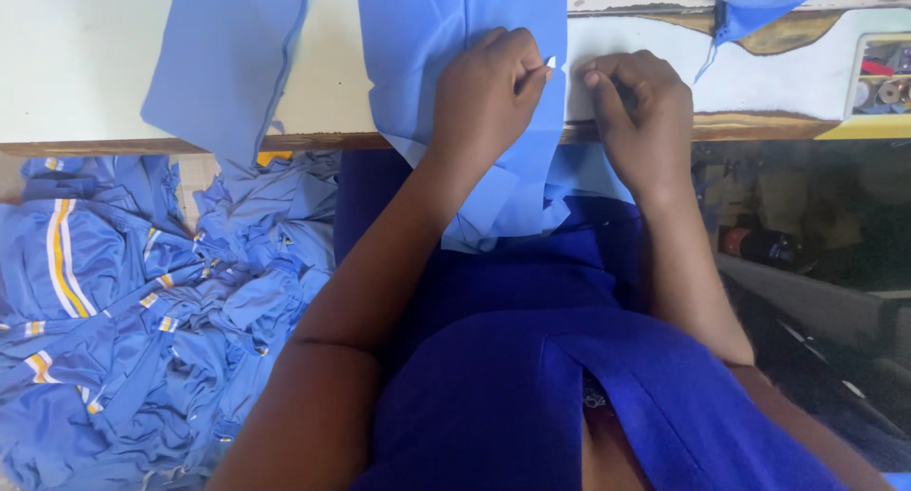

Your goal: Folding and aligning blue fabric pieces on a sewing machine table

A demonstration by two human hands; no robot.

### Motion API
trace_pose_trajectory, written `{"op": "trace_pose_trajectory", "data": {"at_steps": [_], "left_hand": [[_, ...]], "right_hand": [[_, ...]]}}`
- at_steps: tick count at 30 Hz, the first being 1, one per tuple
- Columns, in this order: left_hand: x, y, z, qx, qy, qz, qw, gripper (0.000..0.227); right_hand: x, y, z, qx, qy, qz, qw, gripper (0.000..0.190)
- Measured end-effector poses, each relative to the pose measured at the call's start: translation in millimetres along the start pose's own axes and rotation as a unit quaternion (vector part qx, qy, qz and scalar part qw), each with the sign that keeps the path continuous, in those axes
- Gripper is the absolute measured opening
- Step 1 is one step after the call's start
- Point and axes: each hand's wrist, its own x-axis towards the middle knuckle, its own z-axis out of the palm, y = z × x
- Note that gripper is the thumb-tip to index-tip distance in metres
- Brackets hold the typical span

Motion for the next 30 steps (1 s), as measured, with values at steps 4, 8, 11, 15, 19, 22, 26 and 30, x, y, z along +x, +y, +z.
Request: {"op": "trace_pose_trajectory", "data": {"at_steps": [4,8,11,15,19,22,26,30], "left_hand": [[8.1,-3.8,1.6,0.038,-0.036,-0.015,0.999,0.031],[14.4,-3.3,-2.9,0.043,-0.061,-0.035,0.997,0.027],[15.8,-4.5,-2.7,0.046,-0.071,-0.045,0.995,0.03],[16.4,-3.2,-4.3,0.033,-0.079,-0.054,0.995,0.027],[14.0,9.1,-15.8,0.0,-0.031,-0.006,1.0,0.019],[5.1,17.8,-13.5,0.136,0.017,0.024,0.99,0.032],[-6.4,21.7,-9.9,0.126,0.057,-0.021,0.99,0.025],[-4.6,13.4,-8.7,0.094,0.041,-0.05,0.993,0.019]], "right_hand": [[-10.4,-5.6,-4.0,-0.029,0.007,-0.01,1.0,0.015],[-12.6,-6.9,-1.7,-0.056,0.001,-0.024,0.998,0.021],[-8.7,-16.9,-1.2,-0.069,-0.012,-0.039,0.997,0.024],[-12.1,-15.6,8.3,-0.148,-0.037,-0.059,0.987,0.053],[-11.4,-12.4,8.9,-0.179,-0.016,-0.076,0.981,0.056],[-10.1,-9.1,5.6,-0.164,-0.03,-0.088,0.982,0.057],[-10.1,1.9,2.8,-0.131,-0.033,-0.105,0.985,0.065],[-8.2,1.1,0.0,-0.129,-0.04,-0.11,0.985,0.068]]}}
